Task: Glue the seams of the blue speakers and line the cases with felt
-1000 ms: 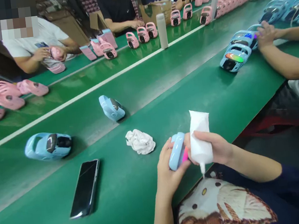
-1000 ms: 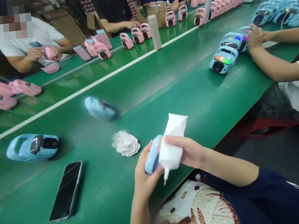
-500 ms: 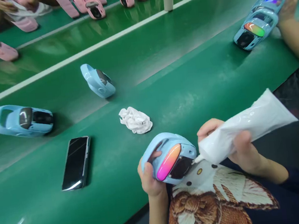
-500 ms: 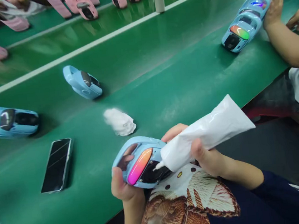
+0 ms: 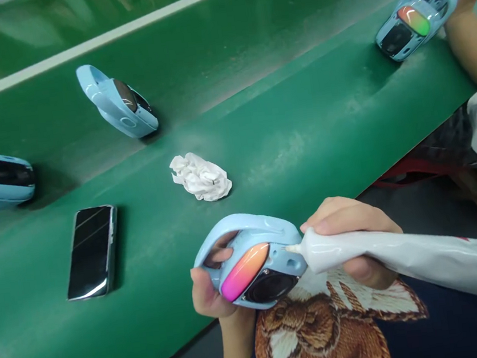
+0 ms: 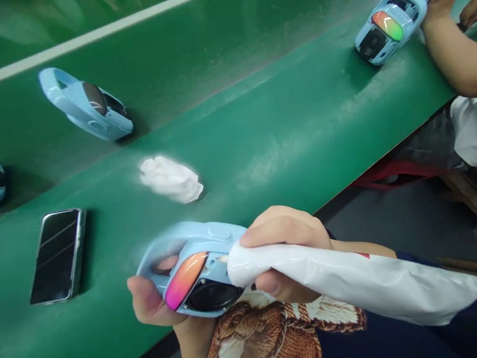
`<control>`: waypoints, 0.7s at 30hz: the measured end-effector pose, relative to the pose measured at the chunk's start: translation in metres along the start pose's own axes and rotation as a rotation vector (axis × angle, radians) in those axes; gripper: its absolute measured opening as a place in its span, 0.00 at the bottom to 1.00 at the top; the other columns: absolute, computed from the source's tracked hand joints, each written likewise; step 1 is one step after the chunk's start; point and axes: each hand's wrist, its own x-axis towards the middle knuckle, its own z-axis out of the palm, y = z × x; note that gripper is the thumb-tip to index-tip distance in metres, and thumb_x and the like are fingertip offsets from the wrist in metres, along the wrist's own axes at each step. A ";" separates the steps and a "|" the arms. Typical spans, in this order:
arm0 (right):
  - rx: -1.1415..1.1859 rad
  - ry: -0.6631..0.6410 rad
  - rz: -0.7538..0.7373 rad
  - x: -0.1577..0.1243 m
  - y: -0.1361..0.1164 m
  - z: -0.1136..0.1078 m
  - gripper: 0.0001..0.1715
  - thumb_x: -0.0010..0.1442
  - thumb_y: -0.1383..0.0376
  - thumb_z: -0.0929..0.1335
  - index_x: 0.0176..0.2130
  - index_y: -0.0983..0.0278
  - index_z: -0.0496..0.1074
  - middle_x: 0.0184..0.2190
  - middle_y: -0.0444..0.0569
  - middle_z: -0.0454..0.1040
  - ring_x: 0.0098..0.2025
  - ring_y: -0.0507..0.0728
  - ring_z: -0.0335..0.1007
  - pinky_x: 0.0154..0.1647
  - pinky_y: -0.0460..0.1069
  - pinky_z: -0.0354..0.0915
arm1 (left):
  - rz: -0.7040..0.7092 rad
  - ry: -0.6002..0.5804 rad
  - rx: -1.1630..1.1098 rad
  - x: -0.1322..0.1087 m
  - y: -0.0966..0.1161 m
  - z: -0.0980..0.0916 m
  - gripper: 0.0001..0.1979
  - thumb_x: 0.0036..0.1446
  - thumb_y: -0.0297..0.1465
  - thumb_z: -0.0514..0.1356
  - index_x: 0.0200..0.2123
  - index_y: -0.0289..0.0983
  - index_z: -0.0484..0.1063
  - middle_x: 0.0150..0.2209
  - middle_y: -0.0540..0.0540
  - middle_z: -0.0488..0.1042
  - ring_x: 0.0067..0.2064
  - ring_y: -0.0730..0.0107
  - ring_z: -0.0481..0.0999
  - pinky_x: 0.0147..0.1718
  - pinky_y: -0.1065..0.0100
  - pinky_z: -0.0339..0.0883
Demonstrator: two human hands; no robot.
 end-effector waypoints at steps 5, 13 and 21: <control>-0.015 0.020 0.104 -0.004 -0.002 0.002 0.19 0.64 0.56 0.67 0.54 0.53 0.70 0.35 0.52 0.76 0.33 0.61 0.75 0.30 0.55 0.72 | -0.007 -0.022 -0.059 -0.001 -0.004 -0.002 0.21 0.59 0.49 0.55 0.28 0.42 0.79 0.34 0.47 0.81 0.36 0.59 0.81 0.36 0.59 0.75; -0.046 -0.032 0.097 0.000 -0.011 -0.002 0.17 0.65 0.55 0.65 0.52 0.54 0.69 0.33 0.51 0.77 0.33 0.60 0.76 0.30 0.53 0.73 | -0.004 -0.080 -0.090 -0.001 -0.002 0.003 0.18 0.59 0.45 0.55 0.29 0.43 0.81 0.36 0.48 0.82 0.36 0.61 0.81 0.30 0.65 0.74; -0.019 -0.089 0.138 0.003 -0.013 -0.006 0.15 0.63 0.56 0.67 0.50 0.54 0.70 0.36 0.51 0.78 0.34 0.61 0.78 0.31 0.54 0.74 | 0.021 -0.053 -0.039 -0.003 0.001 0.003 0.17 0.60 0.44 0.55 0.28 0.42 0.80 0.33 0.49 0.82 0.35 0.63 0.80 0.32 0.64 0.74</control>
